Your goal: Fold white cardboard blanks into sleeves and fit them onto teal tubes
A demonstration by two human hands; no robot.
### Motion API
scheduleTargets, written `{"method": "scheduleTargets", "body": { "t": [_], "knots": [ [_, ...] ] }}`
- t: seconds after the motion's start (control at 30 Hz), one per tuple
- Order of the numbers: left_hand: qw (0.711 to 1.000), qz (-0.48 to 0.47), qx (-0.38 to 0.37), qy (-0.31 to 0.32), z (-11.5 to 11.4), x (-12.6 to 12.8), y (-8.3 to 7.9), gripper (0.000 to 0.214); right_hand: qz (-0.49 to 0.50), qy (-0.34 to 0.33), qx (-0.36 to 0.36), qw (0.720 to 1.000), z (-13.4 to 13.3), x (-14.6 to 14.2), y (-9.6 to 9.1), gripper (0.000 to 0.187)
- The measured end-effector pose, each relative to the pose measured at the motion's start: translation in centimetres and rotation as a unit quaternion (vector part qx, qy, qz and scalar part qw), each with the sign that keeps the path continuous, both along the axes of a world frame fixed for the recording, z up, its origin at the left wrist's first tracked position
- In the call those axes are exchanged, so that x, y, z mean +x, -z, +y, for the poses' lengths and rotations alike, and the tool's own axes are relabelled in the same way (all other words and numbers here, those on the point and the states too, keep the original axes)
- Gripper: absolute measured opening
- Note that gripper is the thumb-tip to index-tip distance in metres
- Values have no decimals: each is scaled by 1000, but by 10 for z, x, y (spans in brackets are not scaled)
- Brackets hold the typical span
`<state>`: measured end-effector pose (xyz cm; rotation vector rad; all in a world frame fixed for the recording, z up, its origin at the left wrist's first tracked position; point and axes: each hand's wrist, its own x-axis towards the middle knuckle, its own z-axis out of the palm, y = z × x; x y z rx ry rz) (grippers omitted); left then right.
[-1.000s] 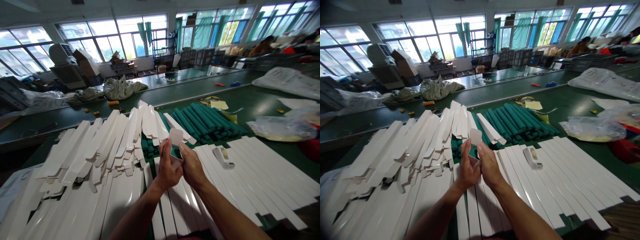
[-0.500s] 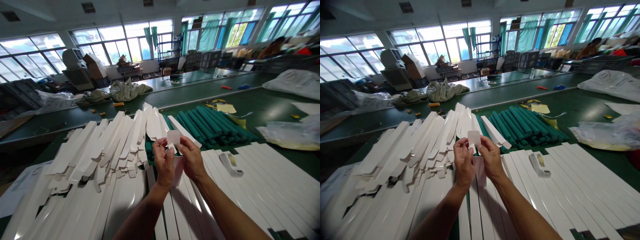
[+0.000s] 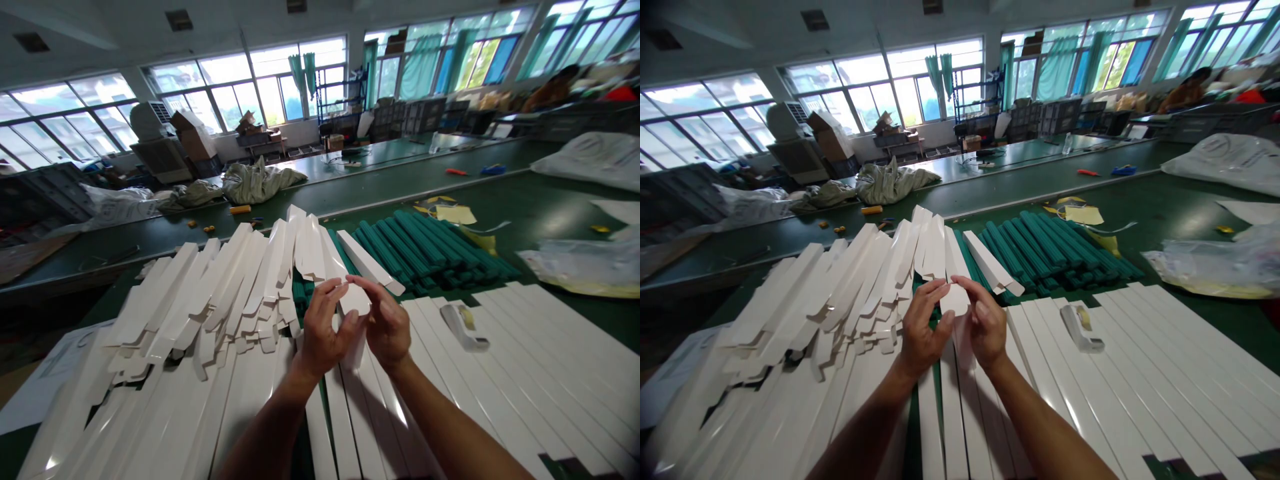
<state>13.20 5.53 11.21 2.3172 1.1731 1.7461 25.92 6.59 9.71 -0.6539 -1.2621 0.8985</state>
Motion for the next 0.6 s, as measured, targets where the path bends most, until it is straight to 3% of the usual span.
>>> {"method": "scheduleTargets", "body": {
  "t": [0.07, 0.2, 0.27, 0.43, 0.6],
  "knots": [
    [999, 40, -3, 15, 0, -6, -6, 43, -85, -18, 5, 996, -8, 1, 9, 54],
    [995, 81, -7, 57, -1, -16, -19, 39, -213, 84, 11, 973, -16, -5, 19, 73],
    [994, 91, -23, 59, -2, -19, -27, 34, -230, 111, 23, 966, -14, -10, 20, 69],
    [980, 164, -79, 79, -6, -27, -48, 32, -234, 102, 46, 966, -11, -12, 16, 58],
    [974, 211, -40, 74, -9, -24, -53, 34, -252, 102, 62, 960, -9, -11, 18, 61]
  ]
}}
